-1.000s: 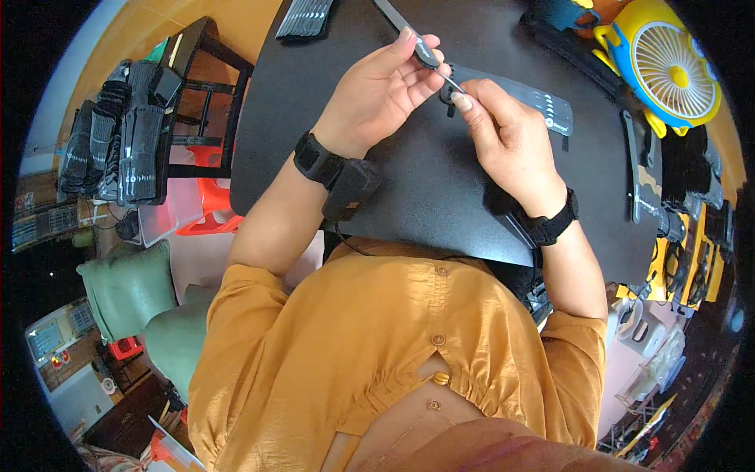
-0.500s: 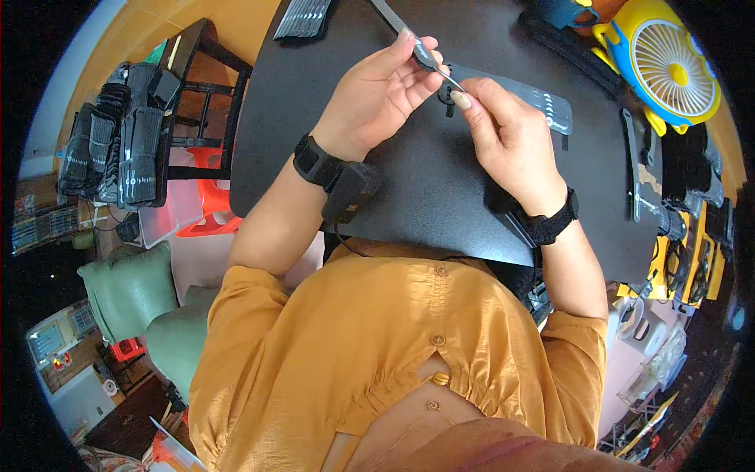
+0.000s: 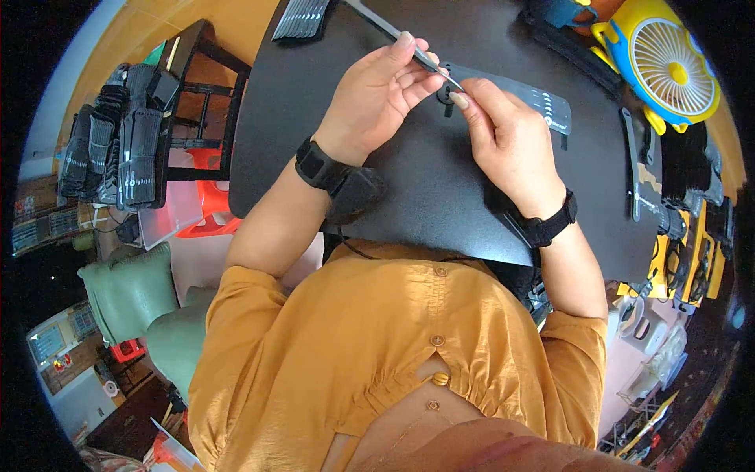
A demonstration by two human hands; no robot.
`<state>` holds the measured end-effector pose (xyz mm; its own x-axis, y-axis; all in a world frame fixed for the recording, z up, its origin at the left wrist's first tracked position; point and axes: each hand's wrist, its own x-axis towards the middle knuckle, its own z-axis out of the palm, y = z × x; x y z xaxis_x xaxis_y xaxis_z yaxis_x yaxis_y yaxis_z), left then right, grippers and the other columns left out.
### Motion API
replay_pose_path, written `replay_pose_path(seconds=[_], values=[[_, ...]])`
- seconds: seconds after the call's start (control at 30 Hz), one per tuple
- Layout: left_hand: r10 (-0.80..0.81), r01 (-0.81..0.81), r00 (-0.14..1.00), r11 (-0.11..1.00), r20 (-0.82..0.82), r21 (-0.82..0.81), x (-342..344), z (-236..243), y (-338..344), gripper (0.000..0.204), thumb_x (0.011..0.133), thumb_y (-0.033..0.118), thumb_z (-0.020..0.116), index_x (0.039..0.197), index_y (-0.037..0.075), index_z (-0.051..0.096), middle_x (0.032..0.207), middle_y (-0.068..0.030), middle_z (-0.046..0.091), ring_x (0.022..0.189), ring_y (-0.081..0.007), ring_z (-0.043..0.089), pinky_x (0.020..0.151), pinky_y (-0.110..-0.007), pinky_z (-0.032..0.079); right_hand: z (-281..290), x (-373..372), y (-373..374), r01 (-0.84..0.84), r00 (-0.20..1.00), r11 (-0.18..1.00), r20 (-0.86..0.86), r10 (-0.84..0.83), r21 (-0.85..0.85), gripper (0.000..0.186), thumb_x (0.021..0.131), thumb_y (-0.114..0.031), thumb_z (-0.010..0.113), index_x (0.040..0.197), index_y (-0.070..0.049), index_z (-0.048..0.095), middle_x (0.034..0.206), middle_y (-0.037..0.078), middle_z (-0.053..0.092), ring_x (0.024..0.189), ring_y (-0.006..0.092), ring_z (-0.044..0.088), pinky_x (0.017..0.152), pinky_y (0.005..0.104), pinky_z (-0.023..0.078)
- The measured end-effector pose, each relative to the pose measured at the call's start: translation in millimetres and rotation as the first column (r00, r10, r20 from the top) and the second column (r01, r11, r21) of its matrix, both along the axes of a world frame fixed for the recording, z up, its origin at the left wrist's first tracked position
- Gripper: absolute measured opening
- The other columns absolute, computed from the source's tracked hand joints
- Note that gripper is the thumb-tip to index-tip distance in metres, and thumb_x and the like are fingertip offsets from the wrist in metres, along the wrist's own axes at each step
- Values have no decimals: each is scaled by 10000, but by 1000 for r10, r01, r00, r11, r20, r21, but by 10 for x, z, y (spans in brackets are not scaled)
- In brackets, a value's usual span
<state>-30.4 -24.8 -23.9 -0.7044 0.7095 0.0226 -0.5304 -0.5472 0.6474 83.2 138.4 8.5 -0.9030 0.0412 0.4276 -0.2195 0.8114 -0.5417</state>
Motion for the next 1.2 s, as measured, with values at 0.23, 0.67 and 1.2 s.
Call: replay_pose_path(seconds=[0.23,0.67,1.2], values=[[84,-87,995,995,-63,-54,62,-11,23,241,994,251,526,1060,31,601,1026,-85,649,981,-190,641,903,-318,530,-73,-19,-26,34,999,999,-39,-34,1,158,912,-175,568,1066,-150,590,775,161,639,706,383,640,601,465,526],[18,-27,995,995,-93,-95,16,12,2,250,1000,258,511,1061,34,605,1055,-69,649,1004,-180,637,916,-315,533,-45,-13,-2,-39,994,997,98,45,-65,493,903,-124,566,1366,-279,497,894,173,674,773,382,659,664,440,555],[-16,-5,994,982,-110,-189,43,-9,51,323,972,342,564,963,24,618,857,-37,604,837,-150,639,851,-298,548,-102,-103,77,-127,980,880,79,182,-459,362,933,-85,580,1293,-123,590,1056,92,686,1056,218,631,934,302,476]])
